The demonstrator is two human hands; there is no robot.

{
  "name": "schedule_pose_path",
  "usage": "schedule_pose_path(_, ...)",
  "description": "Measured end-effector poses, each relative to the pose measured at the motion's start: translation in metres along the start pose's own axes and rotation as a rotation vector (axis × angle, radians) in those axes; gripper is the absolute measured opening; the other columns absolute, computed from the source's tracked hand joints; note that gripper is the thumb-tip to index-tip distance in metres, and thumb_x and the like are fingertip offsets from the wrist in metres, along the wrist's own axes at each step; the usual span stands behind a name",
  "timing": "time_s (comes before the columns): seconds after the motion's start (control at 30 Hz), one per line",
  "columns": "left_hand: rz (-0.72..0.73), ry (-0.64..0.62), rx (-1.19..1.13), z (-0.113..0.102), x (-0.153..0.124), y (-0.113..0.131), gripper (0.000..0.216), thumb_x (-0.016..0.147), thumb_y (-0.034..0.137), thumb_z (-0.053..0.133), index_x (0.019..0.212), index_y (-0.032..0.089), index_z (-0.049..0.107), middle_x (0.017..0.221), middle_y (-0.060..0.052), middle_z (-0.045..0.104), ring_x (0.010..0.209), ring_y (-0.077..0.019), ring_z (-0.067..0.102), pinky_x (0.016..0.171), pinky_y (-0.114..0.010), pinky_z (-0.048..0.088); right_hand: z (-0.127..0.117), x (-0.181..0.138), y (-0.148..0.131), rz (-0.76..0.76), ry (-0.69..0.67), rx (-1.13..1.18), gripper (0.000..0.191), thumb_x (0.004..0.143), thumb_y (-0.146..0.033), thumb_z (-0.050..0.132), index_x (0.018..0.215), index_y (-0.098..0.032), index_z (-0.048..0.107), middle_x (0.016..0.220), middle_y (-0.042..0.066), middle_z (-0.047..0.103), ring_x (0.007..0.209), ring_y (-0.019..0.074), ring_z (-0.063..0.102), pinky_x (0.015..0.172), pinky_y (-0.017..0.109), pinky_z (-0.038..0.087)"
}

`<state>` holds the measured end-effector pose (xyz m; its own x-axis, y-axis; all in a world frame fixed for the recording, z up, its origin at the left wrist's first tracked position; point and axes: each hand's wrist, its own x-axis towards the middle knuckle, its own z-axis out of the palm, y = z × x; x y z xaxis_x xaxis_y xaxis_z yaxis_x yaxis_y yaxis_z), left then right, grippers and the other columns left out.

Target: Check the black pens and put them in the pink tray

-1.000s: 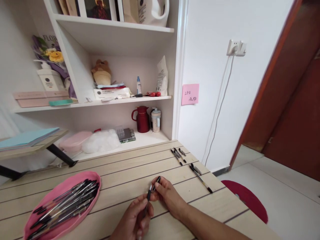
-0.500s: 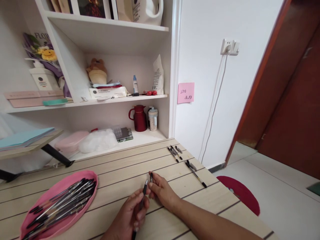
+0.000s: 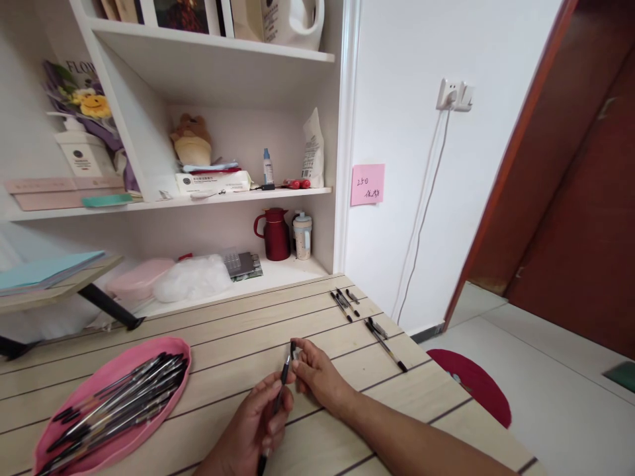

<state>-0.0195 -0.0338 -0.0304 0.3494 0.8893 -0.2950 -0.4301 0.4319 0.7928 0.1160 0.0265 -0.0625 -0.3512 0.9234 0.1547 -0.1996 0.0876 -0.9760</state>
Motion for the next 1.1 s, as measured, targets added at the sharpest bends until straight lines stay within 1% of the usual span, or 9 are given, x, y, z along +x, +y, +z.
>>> schedule_pose_path(0.17,0.003,-0.024,-0.002,-0.001,0.001,0.0,0.015,0.078,0.026,0.05,0.09,0.018,0.053,0.056,0.005,0.053,0.027,0.0008,0.025,0.028,-0.013,0.015,0.001,0.001,-0.003,0.011,0.037,-0.015,0.036,0.066,-0.037,0.06,0.092,-0.018,0.044,0.051,-0.008,0.048,0.036,0.0041,0.035,0.037,0.017,0.025)
schedule_pose_path(0.4,0.031,-0.063,-0.042,-0.004,0.003,0.001,0.022,0.076,0.025,0.053,0.097,0.019,0.053,0.061,0.003,0.056,0.028,0.0009,0.028,0.028,-0.013,0.015,-0.008,0.007,-0.001,0.006,0.106,-0.02,0.024,0.063,-0.033,0.061,0.075,-0.018,0.047,0.048,-0.009,0.044,0.04,0.0058,0.038,0.043,0.019,0.032)
schedule_pose_path(0.57,0.044,-0.081,-0.031,-0.005,0.001,0.001,0.023,0.076,0.024,0.053,0.098,0.018,0.053,0.062,0.003,0.056,0.029,0.0008,0.03,0.028,-0.013,0.015,-0.016,0.012,-0.003,-0.028,0.203,-0.159,0.017,0.062,-0.03,0.058,0.071,-0.017,0.051,0.048,-0.007,0.044,0.043,0.0077,0.04,0.044,0.021,0.032)
schedule_pose_path(0.7,0.063,-0.084,0.002,-0.006,-0.002,0.0,0.021,0.076,0.024,0.052,0.096,0.018,0.053,0.063,0.003,0.056,0.029,0.0007,0.03,0.027,-0.013,0.015,-0.034,0.008,-0.027,-0.033,0.231,-0.449,0.016,0.064,-0.03,0.054,0.07,-0.016,0.058,0.052,-0.002,0.053,0.049,0.0115,0.047,0.048,0.023,0.035)
schedule_pose_path(0.8,0.07,-0.082,0.017,-0.004,-0.003,0.0,0.018,0.076,0.024,0.052,0.093,0.017,0.054,0.063,0.003,0.055,0.03,0.0008,0.029,0.027,-0.013,0.014,-0.065,-0.005,-0.056,-0.093,0.293,-0.824,0.016,0.064,-0.029,0.055,0.073,-0.018,0.063,0.07,0.002,0.063,0.063,0.0146,0.054,0.057,0.024,0.037)
schedule_pose_path(0.83,0.07,-0.079,0.02,-0.003,-0.004,0.0,0.018,0.076,0.024,0.052,0.092,0.017,0.054,0.063,0.003,0.055,0.03,0.0008,0.029,0.028,-0.014,0.015,-0.077,-0.01,-0.065,-0.091,0.362,-0.955,0.017,0.066,-0.029,0.055,0.075,-0.02,0.064,0.076,0.003,0.064,0.065,0.015,0.054,0.059,0.024,0.036)
schedule_pose_path(0.97,0.062,-0.079,0.028,-0.002,-0.003,0.0,0.017,0.077,0.025,0.051,0.092,0.017,0.054,0.064,0.003,0.055,0.031,0.0005,0.029,0.028,-0.014,0.014,-0.125,-0.032,-0.085,0.112,0.487,-1.349,0.016,0.071,-0.027,0.05,0.077,-0.02,0.063,0.074,0.004,0.065,0.068,0.0168,0.056,0.056,0.024,0.032)
schedule_pose_path(1.03,0.06,-0.082,0.031,-0.002,-0.003,0.0,0.018,0.076,0.025,0.052,0.092,0.017,0.054,0.064,0.002,0.055,0.032,0.0002,0.03,0.028,-0.014,0.014,-0.137,-0.04,-0.083,0.205,0.524,-1.458,0.016,0.073,-0.028,0.049,0.078,-0.02,0.063,0.074,0.005,0.065,0.07,0.0177,0.057,0.055,0.024,0.031)
schedule_pose_path(1.1,0.058,-0.087,0.031,-0.002,-0.003,0.001,0.02,0.075,0.025,0.053,0.093,0.017,0.053,0.065,0.002,0.055,0.033,0.0001,0.031,0.028,-0.014,0.015,-0.139,-0.043,-0.076,0.257,0.506,-1.537,0.017,0.075,-0.029,0.048,0.078,-0.019,0.062,0.077,0.006,0.064,0.073,0.0185,0.058,0.055,0.024,0.03)
